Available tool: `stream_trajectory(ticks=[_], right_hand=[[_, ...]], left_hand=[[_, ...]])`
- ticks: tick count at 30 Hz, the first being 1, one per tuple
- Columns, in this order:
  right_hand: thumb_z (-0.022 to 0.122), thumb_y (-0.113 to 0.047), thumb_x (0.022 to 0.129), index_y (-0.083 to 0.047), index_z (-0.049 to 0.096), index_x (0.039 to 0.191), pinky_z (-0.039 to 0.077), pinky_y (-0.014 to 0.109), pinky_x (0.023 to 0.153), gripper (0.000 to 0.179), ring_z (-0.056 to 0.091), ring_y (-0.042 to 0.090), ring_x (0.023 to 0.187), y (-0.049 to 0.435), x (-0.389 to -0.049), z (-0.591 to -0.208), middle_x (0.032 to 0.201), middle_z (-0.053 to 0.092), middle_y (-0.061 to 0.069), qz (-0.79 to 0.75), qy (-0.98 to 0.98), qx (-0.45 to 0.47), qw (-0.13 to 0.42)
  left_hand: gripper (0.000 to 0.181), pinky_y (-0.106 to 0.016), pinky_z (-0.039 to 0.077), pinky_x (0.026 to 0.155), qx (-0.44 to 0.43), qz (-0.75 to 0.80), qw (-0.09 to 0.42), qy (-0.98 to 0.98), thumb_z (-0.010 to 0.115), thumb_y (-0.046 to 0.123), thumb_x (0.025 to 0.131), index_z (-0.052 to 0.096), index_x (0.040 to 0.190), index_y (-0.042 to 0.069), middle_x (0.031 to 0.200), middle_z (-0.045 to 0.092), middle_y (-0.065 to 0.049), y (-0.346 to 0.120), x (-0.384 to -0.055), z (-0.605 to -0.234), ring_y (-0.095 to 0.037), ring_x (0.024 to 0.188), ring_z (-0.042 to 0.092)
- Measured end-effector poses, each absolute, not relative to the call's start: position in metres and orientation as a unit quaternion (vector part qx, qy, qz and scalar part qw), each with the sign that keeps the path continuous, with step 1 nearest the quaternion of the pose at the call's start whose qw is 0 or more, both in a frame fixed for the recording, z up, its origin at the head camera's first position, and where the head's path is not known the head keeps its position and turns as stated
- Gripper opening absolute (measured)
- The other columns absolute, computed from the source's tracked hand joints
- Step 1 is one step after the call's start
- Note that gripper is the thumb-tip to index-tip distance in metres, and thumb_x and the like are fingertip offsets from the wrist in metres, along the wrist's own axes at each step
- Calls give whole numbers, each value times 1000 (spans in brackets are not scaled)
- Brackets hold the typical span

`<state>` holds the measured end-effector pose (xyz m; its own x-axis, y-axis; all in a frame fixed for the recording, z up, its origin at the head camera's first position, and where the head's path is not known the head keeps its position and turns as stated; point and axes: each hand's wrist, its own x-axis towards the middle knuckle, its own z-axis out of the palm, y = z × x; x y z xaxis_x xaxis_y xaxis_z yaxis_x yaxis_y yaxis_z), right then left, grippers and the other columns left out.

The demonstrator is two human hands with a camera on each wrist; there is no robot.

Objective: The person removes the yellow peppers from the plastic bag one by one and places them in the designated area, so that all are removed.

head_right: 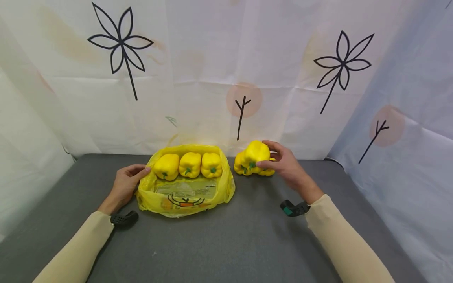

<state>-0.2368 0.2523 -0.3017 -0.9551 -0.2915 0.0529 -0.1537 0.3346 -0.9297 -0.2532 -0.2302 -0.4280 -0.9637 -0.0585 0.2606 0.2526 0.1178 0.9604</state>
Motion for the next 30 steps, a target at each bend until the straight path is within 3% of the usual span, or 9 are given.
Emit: stream_trajectory(ticks=[10, 30], right_hand=[[69, -13, 98, -8, 23, 162, 41, 23, 99, 78, 45, 25, 131, 271, -241, -298, 159, 28, 15, -565, 813, -130, 58], [67, -15, 100, -8, 19, 163, 41, 20, 96, 79, 45, 18, 123, 317, -253, -304, 162, 22, 18, -552, 827, -95, 49]], left_hand=[[32, -20, 55, 73, -64, -668, 113, -732, 73, 22, 97, 70, 112, -6, 93, 70, 6, -229, -253, -427, -11, 85, 63], [37, -20, 55, 73, -58, -660, 115, -740, 72, 22, 97, 68, 116, -10, 93, 69, 9, -230, -253, -428, -9, 86, 63]])
